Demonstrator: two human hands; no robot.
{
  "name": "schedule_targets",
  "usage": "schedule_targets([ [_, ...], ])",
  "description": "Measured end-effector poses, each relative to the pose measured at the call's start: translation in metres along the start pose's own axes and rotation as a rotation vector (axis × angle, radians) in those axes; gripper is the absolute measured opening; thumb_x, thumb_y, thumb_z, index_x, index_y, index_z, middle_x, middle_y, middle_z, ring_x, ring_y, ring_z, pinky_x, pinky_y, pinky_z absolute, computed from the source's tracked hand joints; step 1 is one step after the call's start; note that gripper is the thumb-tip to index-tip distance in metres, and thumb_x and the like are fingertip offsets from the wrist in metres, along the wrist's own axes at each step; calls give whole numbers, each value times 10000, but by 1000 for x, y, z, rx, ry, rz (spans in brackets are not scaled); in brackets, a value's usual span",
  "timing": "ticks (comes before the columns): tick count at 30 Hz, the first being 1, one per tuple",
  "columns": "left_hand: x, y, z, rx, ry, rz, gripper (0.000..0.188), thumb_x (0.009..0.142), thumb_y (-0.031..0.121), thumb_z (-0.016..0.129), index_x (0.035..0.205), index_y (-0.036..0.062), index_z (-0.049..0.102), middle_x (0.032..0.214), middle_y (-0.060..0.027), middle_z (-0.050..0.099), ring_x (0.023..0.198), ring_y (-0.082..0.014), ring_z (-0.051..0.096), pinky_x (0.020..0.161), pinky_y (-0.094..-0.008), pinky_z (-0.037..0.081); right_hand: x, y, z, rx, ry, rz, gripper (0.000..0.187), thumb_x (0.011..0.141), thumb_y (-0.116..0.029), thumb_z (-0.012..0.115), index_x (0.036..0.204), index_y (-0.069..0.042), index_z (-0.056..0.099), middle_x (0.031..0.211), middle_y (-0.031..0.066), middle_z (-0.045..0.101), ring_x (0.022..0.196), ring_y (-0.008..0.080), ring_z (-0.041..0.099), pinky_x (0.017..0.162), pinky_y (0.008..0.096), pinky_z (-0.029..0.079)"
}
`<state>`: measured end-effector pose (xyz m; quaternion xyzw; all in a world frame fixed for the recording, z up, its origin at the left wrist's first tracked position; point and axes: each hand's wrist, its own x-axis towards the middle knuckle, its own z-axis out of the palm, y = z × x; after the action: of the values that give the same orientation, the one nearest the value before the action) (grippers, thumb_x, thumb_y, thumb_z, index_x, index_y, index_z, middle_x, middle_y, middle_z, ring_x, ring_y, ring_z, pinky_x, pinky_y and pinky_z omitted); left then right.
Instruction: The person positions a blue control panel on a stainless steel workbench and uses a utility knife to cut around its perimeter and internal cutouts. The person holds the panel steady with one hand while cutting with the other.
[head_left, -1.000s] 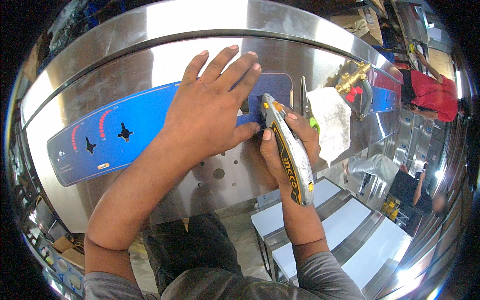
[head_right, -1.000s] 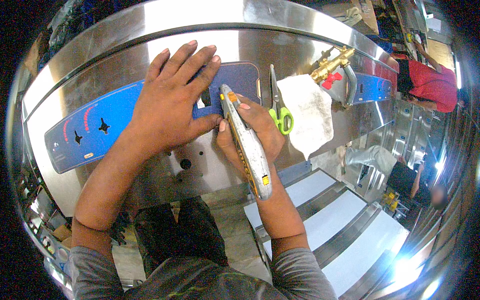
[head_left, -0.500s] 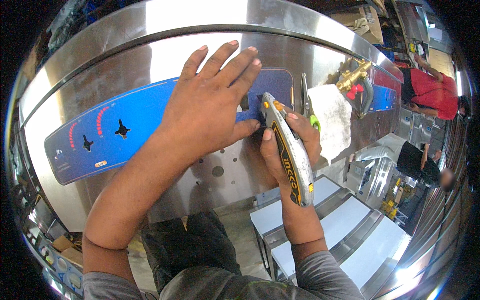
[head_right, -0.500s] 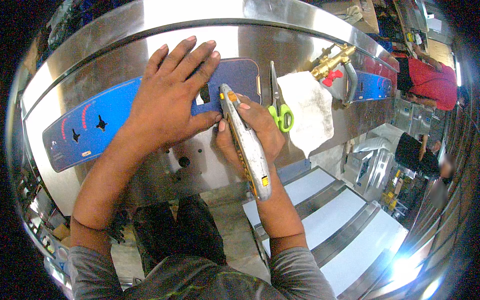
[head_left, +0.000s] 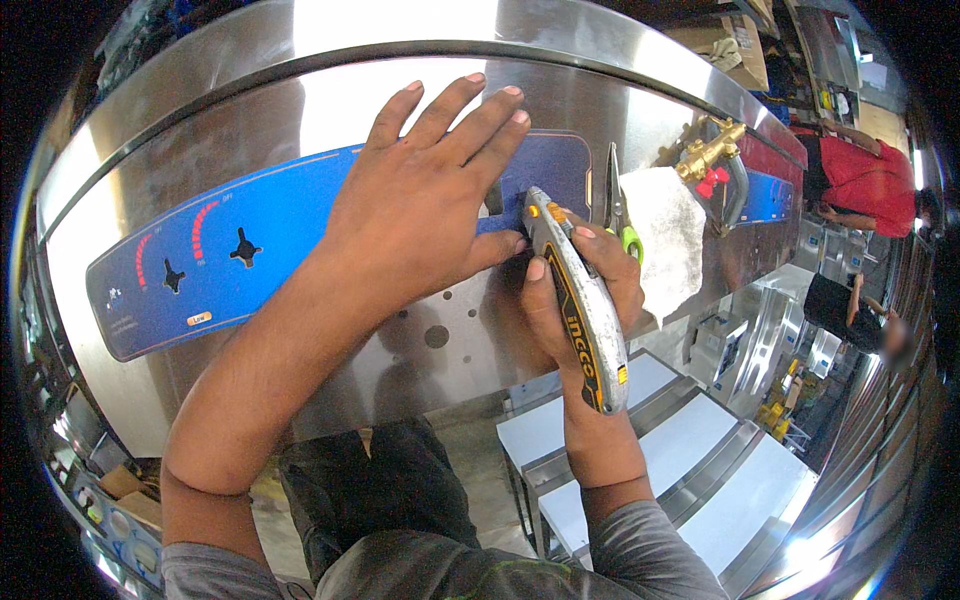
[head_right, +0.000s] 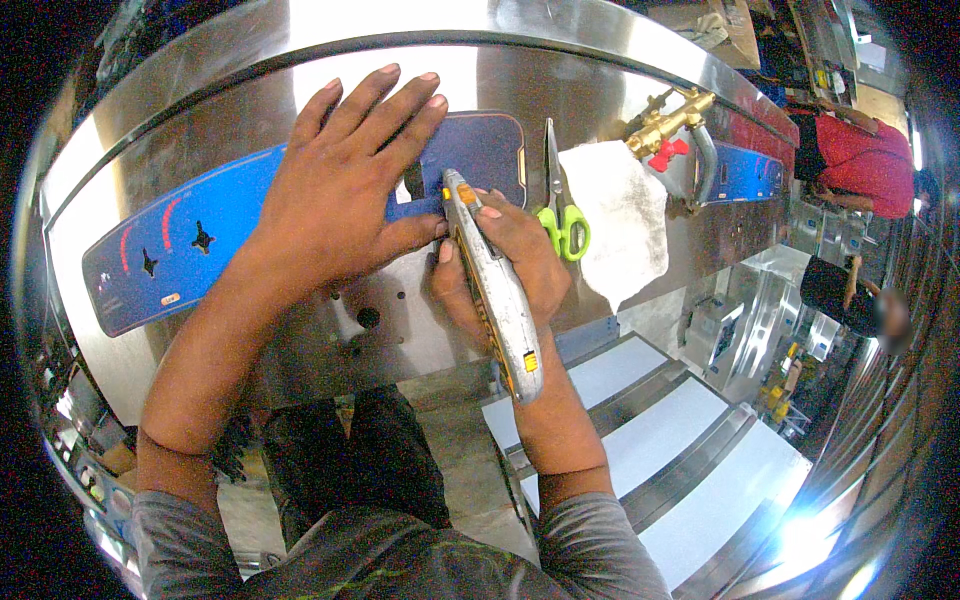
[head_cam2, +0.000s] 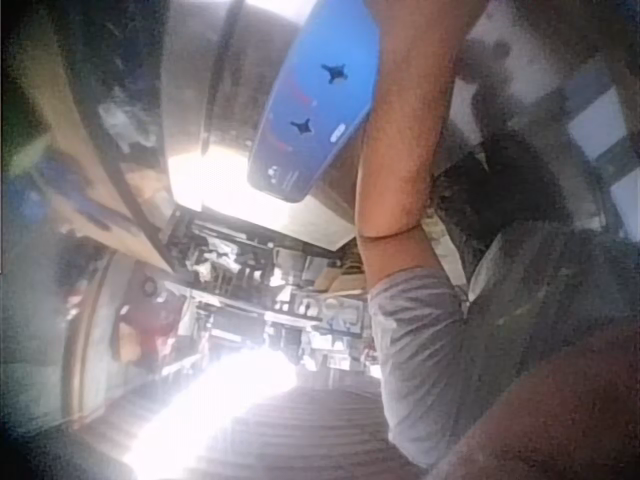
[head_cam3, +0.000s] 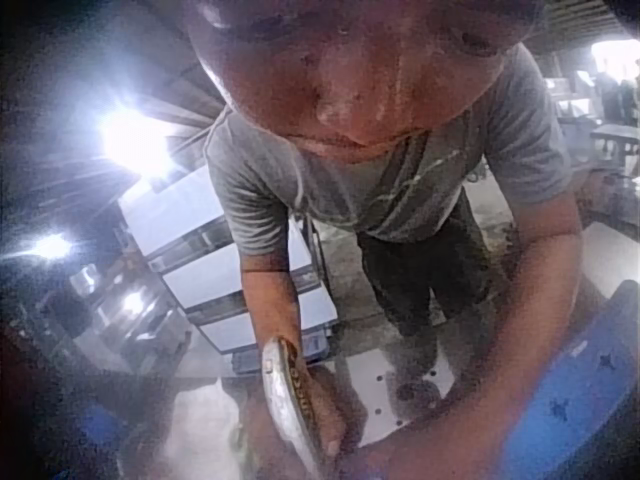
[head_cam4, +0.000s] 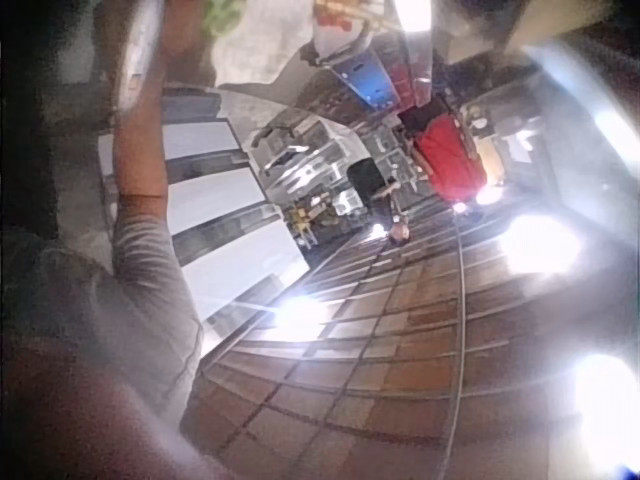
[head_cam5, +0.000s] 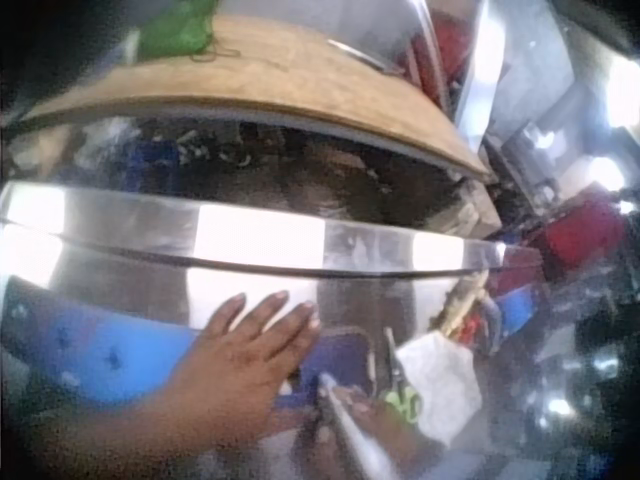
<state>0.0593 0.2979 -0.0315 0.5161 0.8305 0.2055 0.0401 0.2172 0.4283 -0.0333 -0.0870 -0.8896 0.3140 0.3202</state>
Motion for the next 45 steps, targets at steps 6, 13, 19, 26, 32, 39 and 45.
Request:
schedule_targets([
  [6, 1, 0, 1, 6, -2, -2, 923, 783, 563, 742, 1531, 105, 455, 1628, -79, 383, 1514, -318, 314, 1235, -550, 220, 1, 0, 0, -23, -7, -30, 393, 824, -91, 777, 1157, -1, 590, 1061, 232, 738, 993, 366, 742, 913, 454, 592],
  [13, 0, 0, 1, -11, 10, -7, 928, 776, 562, 745, 1534, 115, 451, 1631, -76, 379, 1513, -314, 319, 1236, -548, 218, -1, -2, -5, -90, -38, -23, 438, 887, -212, 788, 1205, -29, 551, 1086, 232, 732, 961, 280, 738, 871, 379, 577],
  [19, 1, 0, 2, -19, 15, -2, 933, 762, 546, 757, 1533, 118, 452, 1632, -72, 378, 1512, -312, 322, 1237, -548, 224, 4, -7, -6, -103, -40, -18, 427, 880, -215, 793, 1187, -26, 564, 1091, 225, 726, 986, 265, 724, 896, 375, 563],
  [26, 1, -1, 3, -46, 15, -8, 927, 757, 525, 761, 1529, 113, 454, 1628, -72, 383, 1514, -312, 320, 1237, -553, 227, 22, -22, -9, -104, -97, 51, 316, 821, -84, 770, 1081, 11, 616, 1026, 224, 736, 927, 332, 746, 838, 409, 595],
  [32, 1, 0, 2, -45, 13, -15, 934, 748, 523, 767, 1528, 114, 456, 1627, -71, 385, 1513, -309, 321, 1236, -552, 223, 23, -24, -5, -104, -79, 68, 313, 820, -80, 768, 1081, 14, 624, 1027, 218, 738, 927, 323, 747, 844, 401, 594],
  [39, 2, 0, 2, -16, 3, -22, 948, 733, 521, 781, 1527, 115, 459, 1628, -68, 386, 1511, -309, 327, 1234, -552, 227, 22, -22, -7, -108, -120, 123, 374, 838, -167, 792, 1128, -6, 620, 1041, 191, 719, 953, 270, 724, 879, 375, 567],
  [45, 1, 1, 1, -21, 3, -25, 947, 730, 516, 786, 1526, 119, 462, 1629, -64, 386, 1512, -312, 326, 1235, -549, 230, 22, -23, -9, -113, -138, 169, 399, 844, -212, 806, 1143, -17, 626, 1027, 166, 711, 941, 240, 716, 872, 355, 558],
])
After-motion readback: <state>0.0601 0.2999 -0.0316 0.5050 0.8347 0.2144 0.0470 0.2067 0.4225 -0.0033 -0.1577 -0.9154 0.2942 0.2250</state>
